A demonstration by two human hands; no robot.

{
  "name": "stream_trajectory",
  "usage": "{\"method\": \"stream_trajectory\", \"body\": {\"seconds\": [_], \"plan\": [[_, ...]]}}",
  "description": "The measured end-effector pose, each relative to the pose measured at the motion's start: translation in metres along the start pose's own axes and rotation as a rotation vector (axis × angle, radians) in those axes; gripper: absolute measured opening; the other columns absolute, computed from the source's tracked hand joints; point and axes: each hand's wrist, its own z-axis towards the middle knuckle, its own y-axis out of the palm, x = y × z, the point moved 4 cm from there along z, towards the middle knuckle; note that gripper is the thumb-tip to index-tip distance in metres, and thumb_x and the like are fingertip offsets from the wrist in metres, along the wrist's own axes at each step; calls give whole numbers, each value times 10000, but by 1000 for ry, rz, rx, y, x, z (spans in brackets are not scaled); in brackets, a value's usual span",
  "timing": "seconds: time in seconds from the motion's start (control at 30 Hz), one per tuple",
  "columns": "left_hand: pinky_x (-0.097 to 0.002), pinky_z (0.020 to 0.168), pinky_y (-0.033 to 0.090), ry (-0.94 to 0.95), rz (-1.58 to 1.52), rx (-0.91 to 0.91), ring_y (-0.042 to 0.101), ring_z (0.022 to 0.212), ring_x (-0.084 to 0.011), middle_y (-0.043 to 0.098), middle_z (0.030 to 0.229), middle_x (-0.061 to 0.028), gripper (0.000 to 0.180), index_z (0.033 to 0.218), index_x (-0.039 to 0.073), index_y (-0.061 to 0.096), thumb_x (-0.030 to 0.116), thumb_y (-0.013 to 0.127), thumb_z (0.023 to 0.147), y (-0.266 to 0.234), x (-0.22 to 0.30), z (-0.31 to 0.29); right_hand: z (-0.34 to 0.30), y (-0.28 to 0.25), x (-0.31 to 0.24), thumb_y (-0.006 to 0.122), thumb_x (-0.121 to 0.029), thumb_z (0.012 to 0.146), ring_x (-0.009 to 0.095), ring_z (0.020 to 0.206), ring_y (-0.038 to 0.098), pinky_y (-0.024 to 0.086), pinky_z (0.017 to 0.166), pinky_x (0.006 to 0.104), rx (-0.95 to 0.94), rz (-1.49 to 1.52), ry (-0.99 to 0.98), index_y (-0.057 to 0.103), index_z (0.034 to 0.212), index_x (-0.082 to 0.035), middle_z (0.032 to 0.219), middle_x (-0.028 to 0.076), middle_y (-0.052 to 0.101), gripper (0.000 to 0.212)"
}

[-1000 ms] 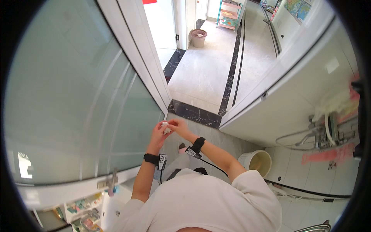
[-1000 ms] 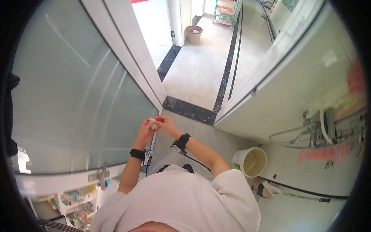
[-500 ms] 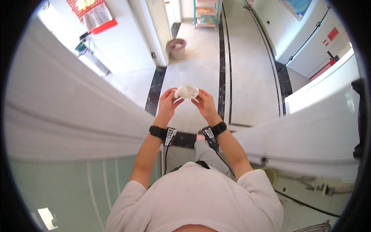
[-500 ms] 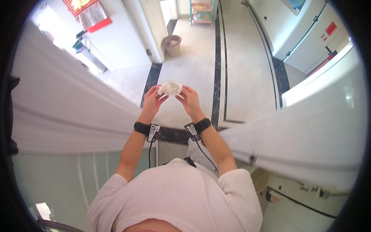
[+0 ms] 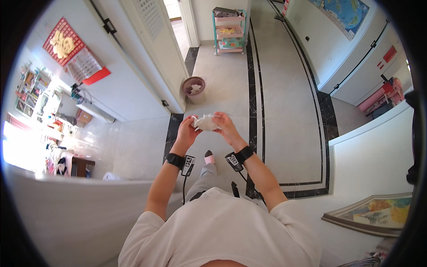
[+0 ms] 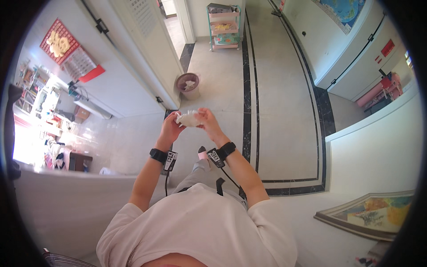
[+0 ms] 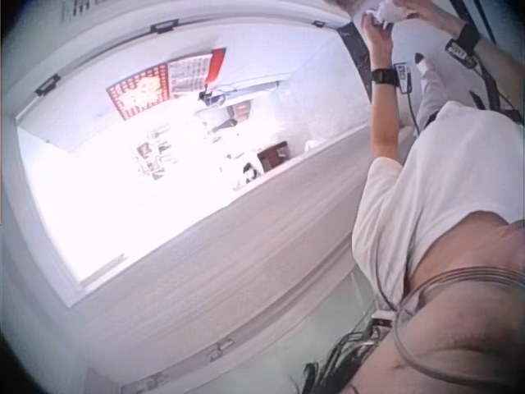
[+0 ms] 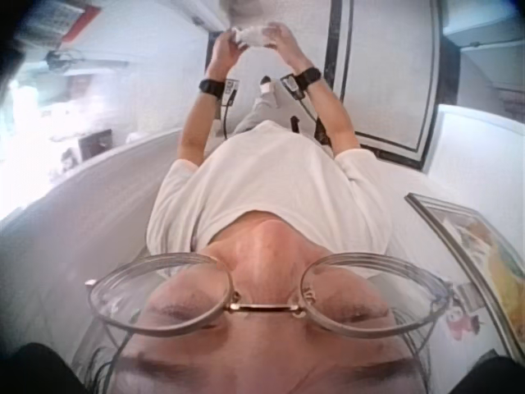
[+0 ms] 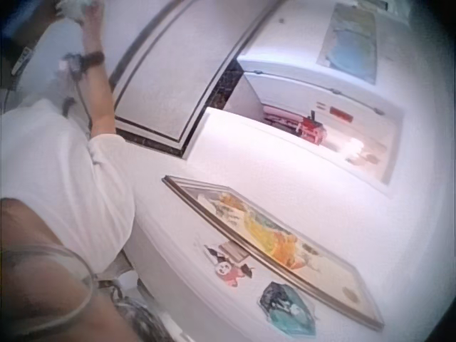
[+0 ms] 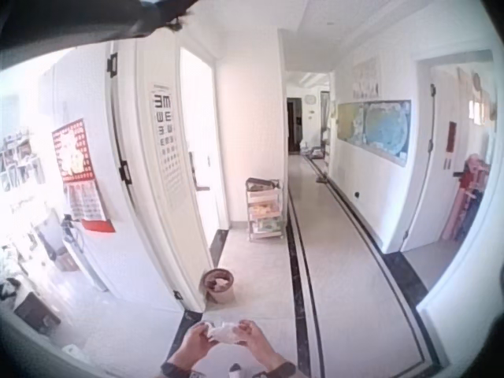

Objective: The person wipes a desk with a tissue, discards it, washes hands, then uses a lint roller to clean a pink bedsheet and a pillow. The person moves between the bedroom and bathroom during the task.

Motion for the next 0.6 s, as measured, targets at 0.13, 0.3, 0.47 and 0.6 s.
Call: {"method": "stream_trajectory", "body": {"seconds": [0.13,0.3,0.47,0.6], "plan": [[-381,783,477,-22,-10,-53,562,890,-179,572,927,-21,126,973,130,533,184,434,916,-11,40,108,105,-6,-5,606,-153,874,122,895,568,458,748,293,-232,-159,149,549,1085,-86,956,20,598,228],[-393,783,487,31,-27,1,570,927,-192,593,989,-30,156,1018,127,543,171,422,931,-11,112,240,220,-46,-76,593,-75,865,90,838,546,443,737,249,-77,-113,-98,550,1042,-66,919,4,579,183],[-338,742,495,10,-74,-117,582,912,-164,608,993,-27,173,1078,94,566,130,450,955,36,135,379,317,-91,-187,549,-25,881,83,854,546,447,765,229,32,212,-465,539,1006,-79,891,-21,556,136],[-308,724,489,83,-131,-229,583,891,-136,613,972,-17,164,1084,93,568,139,484,951,86,151,469,397,-123,-263,540,-34,895,92,863,554,460,793,237,66,256,-576,527,1068,-79,912,-11,556,179]]}}
